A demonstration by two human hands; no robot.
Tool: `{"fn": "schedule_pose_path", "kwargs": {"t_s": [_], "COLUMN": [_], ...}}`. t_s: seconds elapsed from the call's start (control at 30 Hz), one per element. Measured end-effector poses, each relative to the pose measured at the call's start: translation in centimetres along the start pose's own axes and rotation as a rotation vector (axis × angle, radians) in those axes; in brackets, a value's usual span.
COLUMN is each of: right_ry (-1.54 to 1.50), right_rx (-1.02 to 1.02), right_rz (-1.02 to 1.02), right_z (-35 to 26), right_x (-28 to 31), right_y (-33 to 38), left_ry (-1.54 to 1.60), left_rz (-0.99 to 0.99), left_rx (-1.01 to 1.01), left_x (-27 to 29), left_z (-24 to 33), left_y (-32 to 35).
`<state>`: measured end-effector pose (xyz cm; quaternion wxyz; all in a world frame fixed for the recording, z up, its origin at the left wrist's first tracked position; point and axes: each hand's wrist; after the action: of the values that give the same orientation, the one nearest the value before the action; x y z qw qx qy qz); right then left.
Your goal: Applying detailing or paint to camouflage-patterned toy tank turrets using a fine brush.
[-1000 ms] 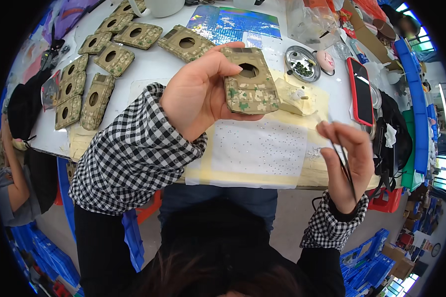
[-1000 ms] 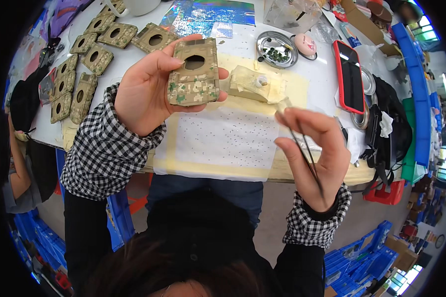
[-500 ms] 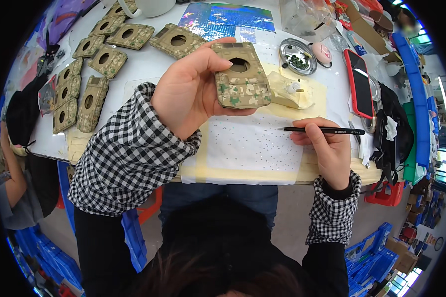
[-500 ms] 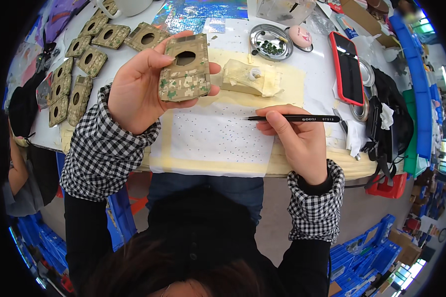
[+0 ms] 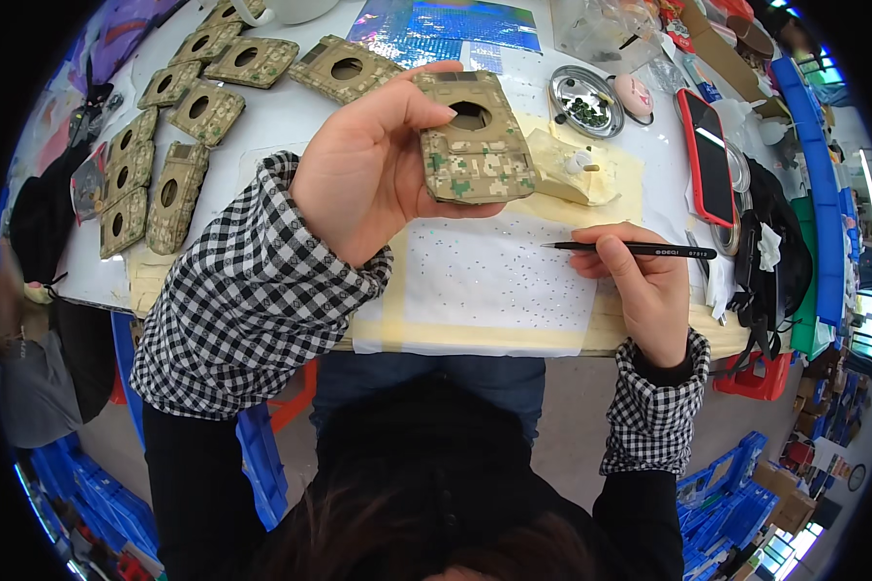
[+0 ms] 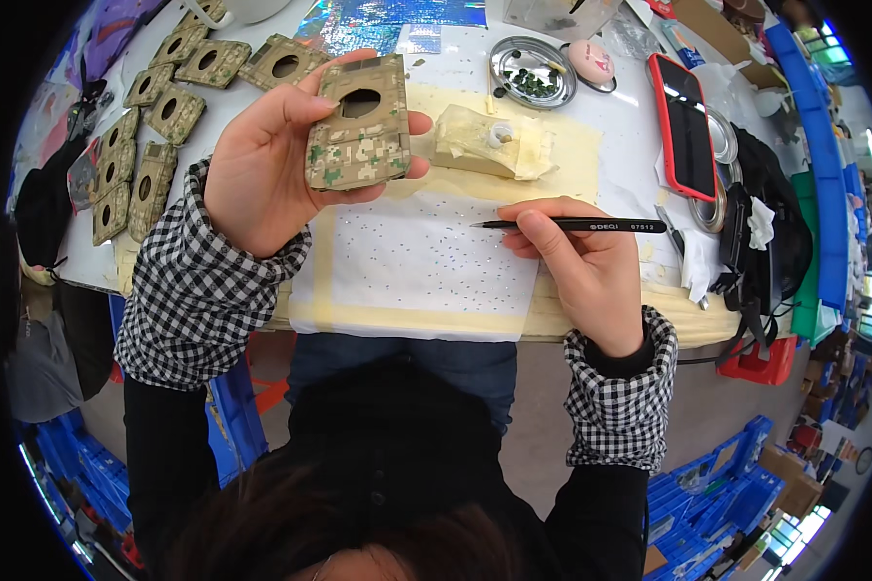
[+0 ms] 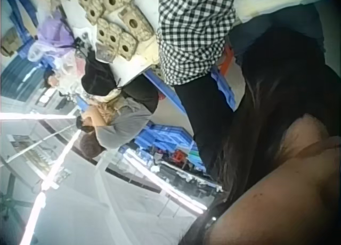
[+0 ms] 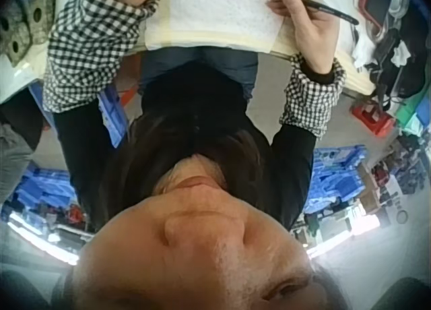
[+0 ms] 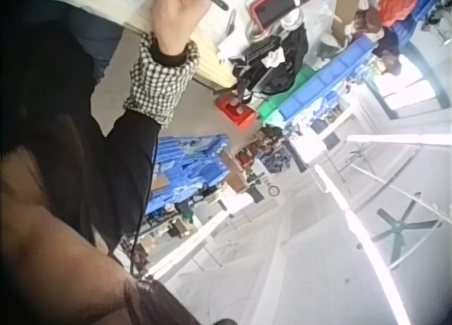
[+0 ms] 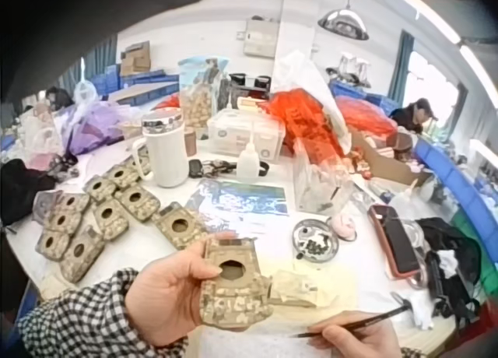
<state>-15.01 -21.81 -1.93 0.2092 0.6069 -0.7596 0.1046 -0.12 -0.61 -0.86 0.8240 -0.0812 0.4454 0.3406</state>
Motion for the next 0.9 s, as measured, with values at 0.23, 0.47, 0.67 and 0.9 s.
{"fn": "schedule_pose_path", "kwargs": {"t_s": [0.23, 0.47, 0.67, 0.9], "right_ry": [-0.008, 0.017, 0.006, -0.008], "right_rx": [0.003, 0.004, 0.004, 0.008], "right_rz": [0.004, -0.01, -0.006, -0.01], "right_z": [0.26, 0.09, 0.21, 0.23], "right_x": [-0.07, -0.02, 0.0, -0.07], "right_y": [-0.02, -0.06, 0.0, -0.07], "left_ry": [-0.002, 0.003, -0.01, -0.007], "left_rz": [-0.01, -0.016, -0.027, -0.023], "left_rx": [-0.001, -0.007, -0.002, -0.014], "left_x": [0.22, 0.28, 0.15, 0.31], "left_z": [0.03, 0.0, 0.08, 0.06], "left_y": [-0.04, -0.05, -0.03, -0.06]}}
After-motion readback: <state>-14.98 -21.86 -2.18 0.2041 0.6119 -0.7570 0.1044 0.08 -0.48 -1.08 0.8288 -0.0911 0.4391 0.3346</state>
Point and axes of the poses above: each hand's wrist, its own y-axis away from the middle knuckle, its own x-axis out of the back of the hand, z = x × y, and after that the axes turned 14 degrees about y, right-handed
